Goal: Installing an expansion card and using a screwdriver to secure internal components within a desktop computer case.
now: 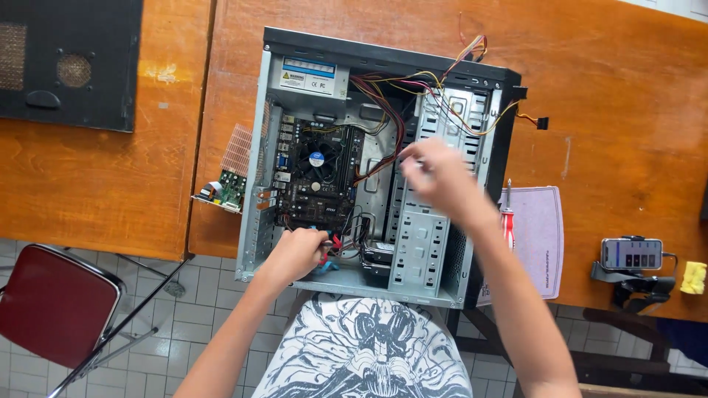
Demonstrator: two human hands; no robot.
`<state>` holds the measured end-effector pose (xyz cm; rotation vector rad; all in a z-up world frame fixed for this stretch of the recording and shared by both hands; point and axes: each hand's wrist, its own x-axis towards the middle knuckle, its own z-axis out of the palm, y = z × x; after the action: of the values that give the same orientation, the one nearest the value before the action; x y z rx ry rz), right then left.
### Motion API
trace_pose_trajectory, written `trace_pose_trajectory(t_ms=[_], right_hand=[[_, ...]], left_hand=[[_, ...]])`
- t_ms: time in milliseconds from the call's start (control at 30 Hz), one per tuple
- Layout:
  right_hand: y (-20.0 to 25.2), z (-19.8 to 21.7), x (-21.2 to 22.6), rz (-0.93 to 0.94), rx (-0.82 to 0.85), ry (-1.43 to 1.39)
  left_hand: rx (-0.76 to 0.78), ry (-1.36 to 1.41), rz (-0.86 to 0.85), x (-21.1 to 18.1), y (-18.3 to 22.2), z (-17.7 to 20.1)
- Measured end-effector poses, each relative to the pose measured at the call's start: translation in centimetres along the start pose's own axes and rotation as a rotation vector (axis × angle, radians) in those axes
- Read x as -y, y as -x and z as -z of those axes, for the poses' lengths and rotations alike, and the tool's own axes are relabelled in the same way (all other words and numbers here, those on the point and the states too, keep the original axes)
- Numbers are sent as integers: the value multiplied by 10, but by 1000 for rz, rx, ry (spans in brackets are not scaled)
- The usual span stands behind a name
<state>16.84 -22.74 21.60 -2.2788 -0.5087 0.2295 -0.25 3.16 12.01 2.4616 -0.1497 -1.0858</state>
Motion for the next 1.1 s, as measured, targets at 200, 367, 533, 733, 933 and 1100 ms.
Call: trace_pose_trajectory(t_ms=[200, 367, 533, 733, 933, 1100], right_hand=[[29, -103, 26, -15, 633, 154], [53, -146, 41, 36, 865, -167], [62, -145, 37, -100, 845, -257], [71, -129, 28, -133, 763, -411], [67, -115, 32, -209, 581, -500], [65, -116, 3, -234, 470, -557]], left_hand=[[-142, 406, 41, -24, 40, 51], [-380, 676, 84, -31, 63, 73], [-504, 870, 93, -28, 70, 77], [-625, 1117, 51, -20, 70, 77], [-592, 1259, -21, -33, 67, 78], [-441, 1018, -19, -37, 56, 75]])
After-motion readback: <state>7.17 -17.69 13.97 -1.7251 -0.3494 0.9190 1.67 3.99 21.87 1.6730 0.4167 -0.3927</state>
